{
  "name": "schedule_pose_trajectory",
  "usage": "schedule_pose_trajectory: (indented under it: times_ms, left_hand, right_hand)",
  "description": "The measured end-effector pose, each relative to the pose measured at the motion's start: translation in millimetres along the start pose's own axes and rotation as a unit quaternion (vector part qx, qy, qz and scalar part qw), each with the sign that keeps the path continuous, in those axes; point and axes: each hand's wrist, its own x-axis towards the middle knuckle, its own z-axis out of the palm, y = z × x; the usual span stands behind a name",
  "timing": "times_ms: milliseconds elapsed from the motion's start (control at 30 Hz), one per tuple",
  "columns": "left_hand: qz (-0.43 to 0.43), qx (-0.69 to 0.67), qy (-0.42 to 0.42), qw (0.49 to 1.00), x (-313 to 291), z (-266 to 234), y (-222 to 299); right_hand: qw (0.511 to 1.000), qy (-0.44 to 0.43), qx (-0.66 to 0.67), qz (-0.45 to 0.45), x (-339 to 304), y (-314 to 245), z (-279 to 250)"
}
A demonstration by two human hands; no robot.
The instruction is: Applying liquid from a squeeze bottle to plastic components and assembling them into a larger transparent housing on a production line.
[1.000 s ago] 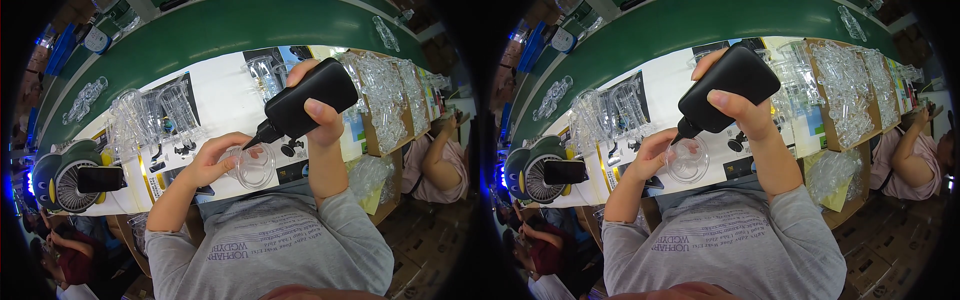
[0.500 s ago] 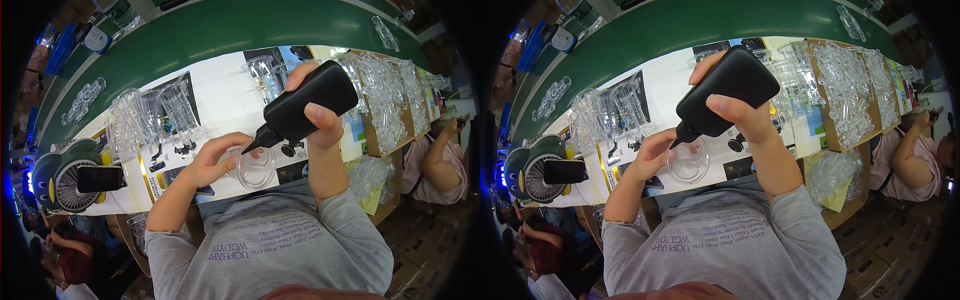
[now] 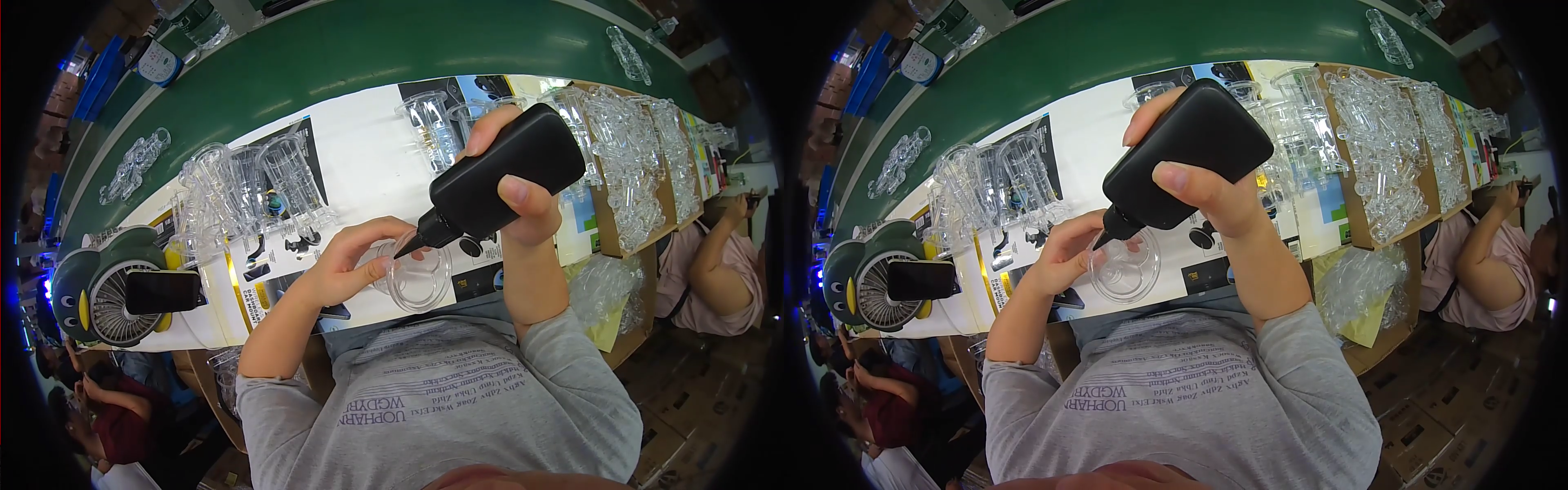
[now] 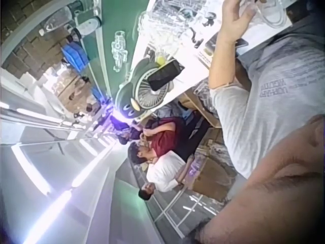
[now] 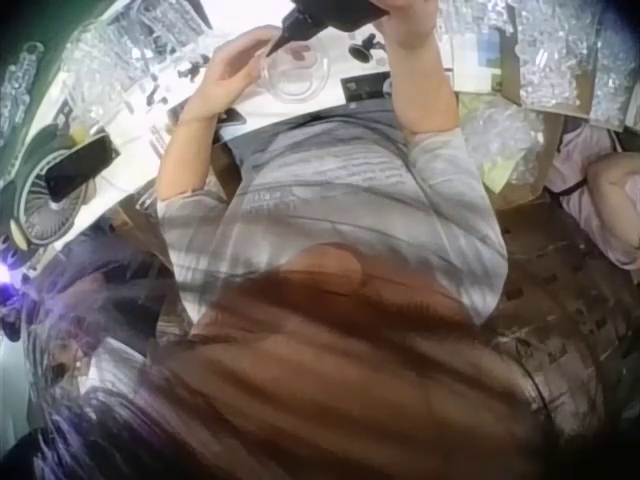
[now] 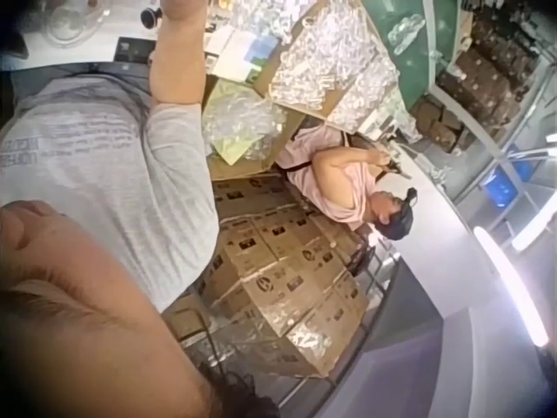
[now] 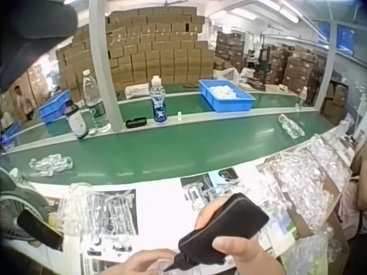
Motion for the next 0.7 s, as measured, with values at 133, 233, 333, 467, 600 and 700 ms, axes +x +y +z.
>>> schedule_pose_trajectory:
  times_ms: [133, 233, 333, 467, 600, 700]
  left_hand:
    - [-0.008, -0.006, 0.002, 1.0, 0.1, 0.2, 0.2]
    - [0.001, 0.007, -0.002, 1.0, 0.7, 0.1, 0.1]
    - [0.0, -0.012, 0.001, 1.0, 0.8, 1.1, 0.6]
    - [-0.001, -0.01, 0.004, 1.0, 0.8, 2.3, 0.4]
    - [0.003, 0.003, 0.006, 1.0, 1.7, 2.2, 3.5]
    - [-0.004, -0.017, 0.01, 1.0, 1.1, 2.8, 2.7]
  right_hand:
    - [1.0, 0.004, 0.0, 0.006, -0.6, -1.5, 0.9]
    - [1.0, 0.003, 0.0, -0.003, 0.0, 1.0, -0.1]
    - [0.998, 0.004, -0.061, -0.006, 2.1, -0.1, 1.7]
    - [1.0, 0.011, 0.025, -0.005, 3.1, 1.6, 0.3]
    - [0.998, 0.046, 0.05, 0.014, 4.3, 1.4, -0.3]
    - [0.996, 0.054, 0.073, 0.021, 4.9, 1.0, 0.1]
